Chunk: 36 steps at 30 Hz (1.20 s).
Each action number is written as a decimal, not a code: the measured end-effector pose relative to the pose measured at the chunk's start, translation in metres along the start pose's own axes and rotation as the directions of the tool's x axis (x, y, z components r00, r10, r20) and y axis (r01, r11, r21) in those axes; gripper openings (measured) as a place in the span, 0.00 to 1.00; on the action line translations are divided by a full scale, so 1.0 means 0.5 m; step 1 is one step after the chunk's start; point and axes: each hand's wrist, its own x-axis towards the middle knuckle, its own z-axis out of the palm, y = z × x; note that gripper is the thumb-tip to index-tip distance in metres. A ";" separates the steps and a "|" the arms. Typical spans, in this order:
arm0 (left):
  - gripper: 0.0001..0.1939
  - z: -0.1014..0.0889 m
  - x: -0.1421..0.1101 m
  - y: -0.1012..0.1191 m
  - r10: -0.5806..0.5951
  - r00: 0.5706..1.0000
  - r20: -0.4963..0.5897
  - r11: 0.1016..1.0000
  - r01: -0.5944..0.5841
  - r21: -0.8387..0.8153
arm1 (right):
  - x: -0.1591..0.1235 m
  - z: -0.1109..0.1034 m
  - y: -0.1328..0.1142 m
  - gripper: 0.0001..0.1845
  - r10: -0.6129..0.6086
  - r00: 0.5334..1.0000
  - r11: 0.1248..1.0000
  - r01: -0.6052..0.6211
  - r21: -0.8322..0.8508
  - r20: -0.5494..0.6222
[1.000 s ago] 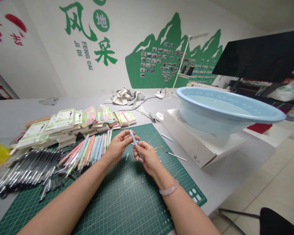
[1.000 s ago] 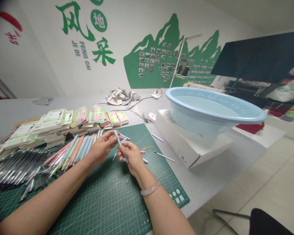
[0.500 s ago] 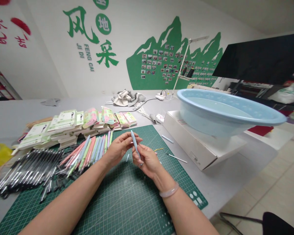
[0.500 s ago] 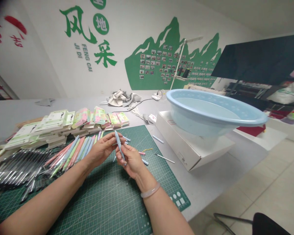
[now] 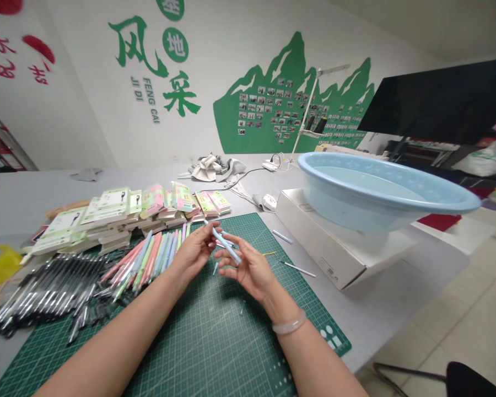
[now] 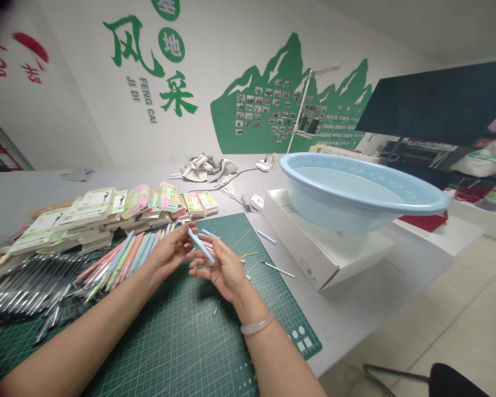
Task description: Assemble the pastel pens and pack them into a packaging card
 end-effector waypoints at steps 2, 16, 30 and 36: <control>0.11 -0.010 0.009 0.004 0.006 1.000 -0.018 0.998 -0.007 -0.062 | -0.005 0.004 -0.012 0.23 -0.030 0.999 0.999 0.031 -0.021 0.041; 0.06 0.000 0.001 -0.009 -0.034 0.999 -0.035 0.976 0.026 -0.217 | -0.005 0.019 0.001 0.16 -0.247 0.969 0.960 0.248 -0.130 0.024; 0.06 0.015 -0.009 0.003 -0.015 0.999 -0.037 0.977 0.007 -0.212 | -0.018 0.027 -0.013 0.14 -0.224 0.971 0.959 0.235 -0.159 0.088; 0.08 0.018 -0.012 0.009 -0.032 0.999 -0.018 0.984 0.028 -0.177 | -0.025 0.037 -0.017 0.21 -0.148 0.974 0.969 0.178 -0.169 0.173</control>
